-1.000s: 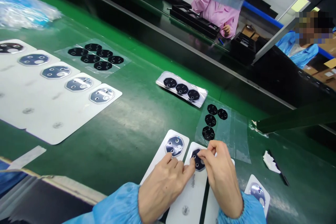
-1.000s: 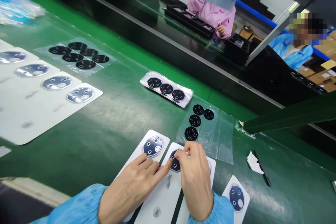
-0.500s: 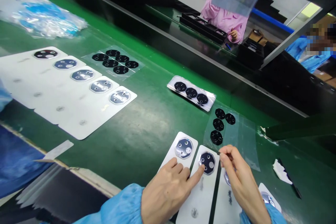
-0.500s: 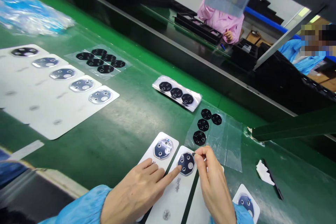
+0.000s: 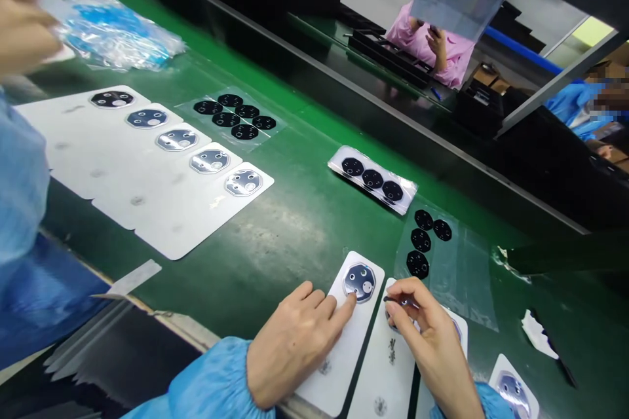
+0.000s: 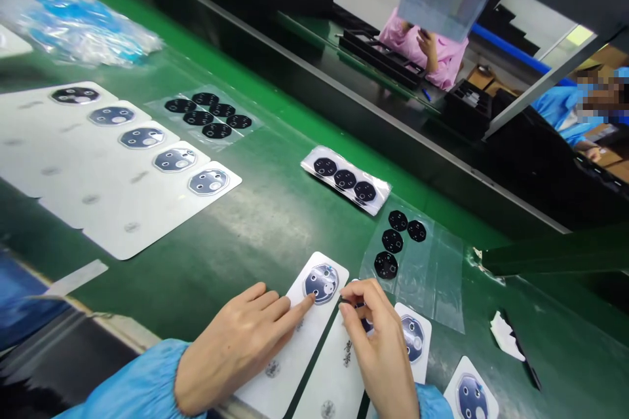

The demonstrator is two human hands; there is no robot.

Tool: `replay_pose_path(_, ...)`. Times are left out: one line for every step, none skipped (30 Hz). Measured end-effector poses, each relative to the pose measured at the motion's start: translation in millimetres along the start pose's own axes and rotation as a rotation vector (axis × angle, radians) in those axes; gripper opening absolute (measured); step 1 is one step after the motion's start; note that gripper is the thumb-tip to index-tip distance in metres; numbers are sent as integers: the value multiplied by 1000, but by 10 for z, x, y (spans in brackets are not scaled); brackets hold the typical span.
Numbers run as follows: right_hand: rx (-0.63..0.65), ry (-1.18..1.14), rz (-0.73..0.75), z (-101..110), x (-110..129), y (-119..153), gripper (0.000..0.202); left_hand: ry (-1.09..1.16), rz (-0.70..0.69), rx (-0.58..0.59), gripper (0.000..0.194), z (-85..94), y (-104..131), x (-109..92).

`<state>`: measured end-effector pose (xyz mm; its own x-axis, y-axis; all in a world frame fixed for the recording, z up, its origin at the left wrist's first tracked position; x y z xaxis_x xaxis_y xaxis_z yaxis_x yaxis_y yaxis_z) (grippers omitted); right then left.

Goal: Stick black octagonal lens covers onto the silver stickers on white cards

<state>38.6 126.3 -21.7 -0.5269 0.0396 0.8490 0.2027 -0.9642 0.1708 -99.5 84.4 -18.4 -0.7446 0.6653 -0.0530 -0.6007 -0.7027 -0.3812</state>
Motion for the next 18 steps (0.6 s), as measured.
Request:
replay_pose_path(-6,0,-8,-5,-17,-17,15,-2,-1,4,27,-6,-2,-3)
replay_pose_path(-12,-1,-21,-10,-33,-32,15,-5,-5,10,28,-12,-2,-7)
replay_pose_path(-13,-2,-34,-21,-44,-44,16,-8,-10,16,30,-16,-1,-12)
replay_pose_path(-12,-4,-50,-33,-53,-55,17,-11,-15,21,31,-18,0,-15)
replay_pose_path(-10,-2,-70,-46,-61,-65,17,-15,-16,27,33,-19,1,-14)
replay_pose_path(-12,2,-91,-53,-70,-74,18,-20,-16,31,34,-17,1,-13)
replay_pose_path(-23,11,-109,-50,-77,-82,20,-24,-16,35,35,-14,0,-10)
replay_pose_path(-46,23,-124,-34,-82,-89,20,-25,-14,36,35,-7,-2,-8)
replay_pose_path(-74,35,-130,-9,-82,-95,21,-25,-12,35,36,-1,-4,-5)
replay_pose_path(-102,44,-121,18,-72,-98,21,-23,-11,33,36,4,-7,-2)
replay_pose_path(-122,50,-99,37,-51,-98,20,-20,-9,29,37,9,-9,-1)
replay_pose_path(-138,55,-72,49,-27,-95,18,-17,-7,25,38,11,-11,1)
replay_pose_path(-146,61,-44,47,0,-89,16,-13,-6,21,38,11,-11,3)
replay_pose_path(-148,69,-16,32,30,-78,14,-10,-6,18,39,9,-11,2)
replay_pose_path(-144,82,11,0,61,-64,12,-8,-7,16,39,5,-11,2)
replay_pose_path(-138,100,42,-45,97,-47,12,-9,-7,9,38,5,-10,3)
replay_pose_path(-138,123,79,-95,141,-26,12,-13,-8,4,38,6,-9,3)
replay_pose_path(-140,149,121,-149,189,-4,13,-18,-9,2,37,6,-9,3)
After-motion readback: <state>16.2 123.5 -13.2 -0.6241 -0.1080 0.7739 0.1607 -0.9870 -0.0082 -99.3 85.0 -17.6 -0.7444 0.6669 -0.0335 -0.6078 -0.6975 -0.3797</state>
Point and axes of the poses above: each hand's wrist, its own y-axis away from the middle knuckle, its own z-axis out of the back of the hand, x = y × z, the point moved 8 cm from there along -y, towards the middle knuckle, and after that the axes turned 7 degrees about -z, right-handed, at the moved point
